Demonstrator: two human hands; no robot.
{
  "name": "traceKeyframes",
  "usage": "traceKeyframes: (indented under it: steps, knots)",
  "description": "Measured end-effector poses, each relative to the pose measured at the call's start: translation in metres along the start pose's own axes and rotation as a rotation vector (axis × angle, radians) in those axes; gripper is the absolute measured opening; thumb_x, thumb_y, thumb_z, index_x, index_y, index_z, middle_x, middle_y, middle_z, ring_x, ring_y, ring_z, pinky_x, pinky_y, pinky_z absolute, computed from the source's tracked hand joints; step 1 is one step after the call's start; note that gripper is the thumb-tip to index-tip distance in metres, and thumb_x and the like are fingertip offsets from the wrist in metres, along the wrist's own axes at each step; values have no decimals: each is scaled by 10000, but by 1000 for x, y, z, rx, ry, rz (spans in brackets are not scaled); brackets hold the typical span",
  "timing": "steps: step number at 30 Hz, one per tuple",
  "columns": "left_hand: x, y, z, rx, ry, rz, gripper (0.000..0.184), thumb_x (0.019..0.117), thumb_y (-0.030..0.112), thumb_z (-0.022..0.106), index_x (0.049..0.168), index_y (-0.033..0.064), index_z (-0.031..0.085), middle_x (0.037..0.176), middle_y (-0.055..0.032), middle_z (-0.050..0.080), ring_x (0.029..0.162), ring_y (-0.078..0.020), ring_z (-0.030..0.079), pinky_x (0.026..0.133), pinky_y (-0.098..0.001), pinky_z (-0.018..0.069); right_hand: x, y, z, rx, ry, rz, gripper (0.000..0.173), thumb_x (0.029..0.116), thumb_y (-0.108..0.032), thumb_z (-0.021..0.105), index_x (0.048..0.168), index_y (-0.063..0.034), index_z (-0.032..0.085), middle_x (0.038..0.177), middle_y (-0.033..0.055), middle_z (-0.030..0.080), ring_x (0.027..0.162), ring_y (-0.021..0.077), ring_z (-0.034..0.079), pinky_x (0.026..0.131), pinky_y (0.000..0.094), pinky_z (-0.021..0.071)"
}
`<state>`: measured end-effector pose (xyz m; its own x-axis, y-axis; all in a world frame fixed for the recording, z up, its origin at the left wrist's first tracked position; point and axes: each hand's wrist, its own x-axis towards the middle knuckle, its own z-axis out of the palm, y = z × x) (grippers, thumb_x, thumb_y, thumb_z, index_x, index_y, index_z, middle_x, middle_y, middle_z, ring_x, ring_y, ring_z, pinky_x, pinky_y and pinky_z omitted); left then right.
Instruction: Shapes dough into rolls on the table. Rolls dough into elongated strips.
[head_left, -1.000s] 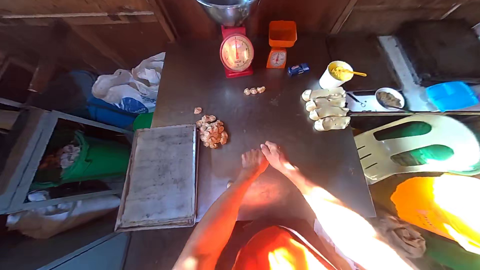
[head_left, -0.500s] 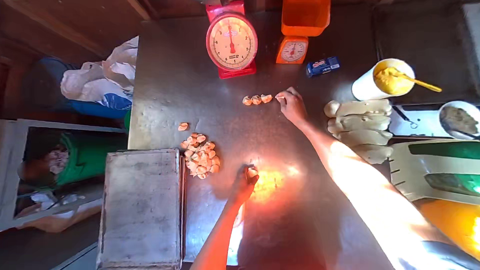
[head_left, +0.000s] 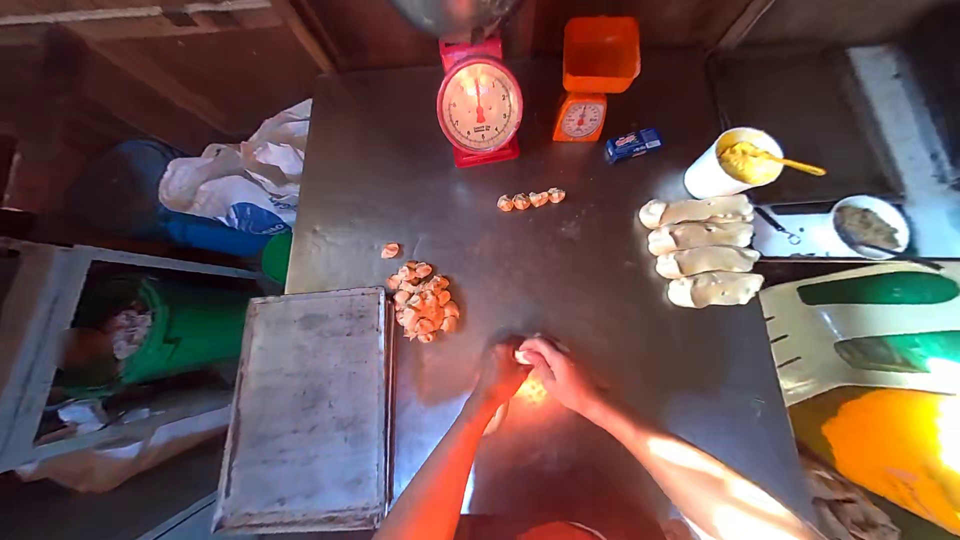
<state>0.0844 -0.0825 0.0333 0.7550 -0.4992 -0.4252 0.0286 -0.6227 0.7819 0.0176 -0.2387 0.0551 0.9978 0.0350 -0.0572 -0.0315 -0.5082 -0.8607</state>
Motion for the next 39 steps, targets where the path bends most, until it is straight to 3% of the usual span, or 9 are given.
traceKeyframes:
  steps: [3,6,17,21,24,29,33,36,39]
  knots:
    - [-13,12,-3,38,-116,-200,298,936,351,639,890,69,722,803,-69,726,758,-210,715,743,-483,591,-5,-23,-10,-146,105,-110,263,1017,-134,526,1202,-82,705,1144,100,701,1121,190,660,1012,338,547]
    - [-26,50,-10,226,15,-257,355,978,359,566,976,41,724,960,-158,728,940,-317,713,840,-552,571,12,-39,-10,-355,-24,17,511,1084,-481,370,1252,-96,662,1237,156,641,1208,268,605,1037,404,510]
    - [41,-5,-84,470,-35,-473,642,1067,526,338,1243,-10,644,1178,-242,689,1137,-412,664,929,-630,528,53,-62,23,62,-231,120,358,1048,-310,483,943,-29,677,741,90,628,698,188,629,671,383,546]
    - [42,-21,-88,132,61,-400,620,887,625,671,1055,29,692,921,-161,705,890,-322,699,818,-573,563,184,13,-34,-258,-21,285,443,1094,-406,409,1334,-119,646,1262,172,634,1136,329,645,988,542,535]
    - [26,-41,-67,-59,48,-255,522,858,432,788,1198,71,623,956,-86,670,812,-190,662,787,-420,585,253,67,-40,-380,180,87,289,1014,-121,540,1246,-72,705,1205,185,631,1085,333,647,950,505,557]
    - [5,-47,-44,-48,188,-275,420,886,249,768,1232,67,613,1021,-74,703,916,-156,695,870,-367,590,290,107,-20,-502,311,-1,263,1005,-252,640,1157,-47,705,1193,205,654,1103,359,662,966,506,557]
    - [-9,-25,-39,193,198,-257,621,882,168,742,1436,77,477,1260,-159,637,1071,-264,682,944,-423,575,218,32,-8,-402,230,128,495,1032,-453,558,1429,-159,592,1488,151,492,1372,326,481,1118,522,447]
    - [-18,-18,-31,146,214,-129,981,851,157,771,1635,98,183,1388,-216,556,1145,-296,656,967,-431,573,90,-16,32,-207,-126,149,535,1056,-538,420,1334,-149,661,1319,109,645,1242,240,607,1077,457,492]
    - [-34,-23,-23,53,135,-19,510,861,244,748,1319,44,643,1149,-136,714,1040,-244,699,954,-469,570,5,-26,47,17,-110,54,342,1079,-313,481,1188,-72,697,1151,91,701,1102,158,669,1013,351,545]
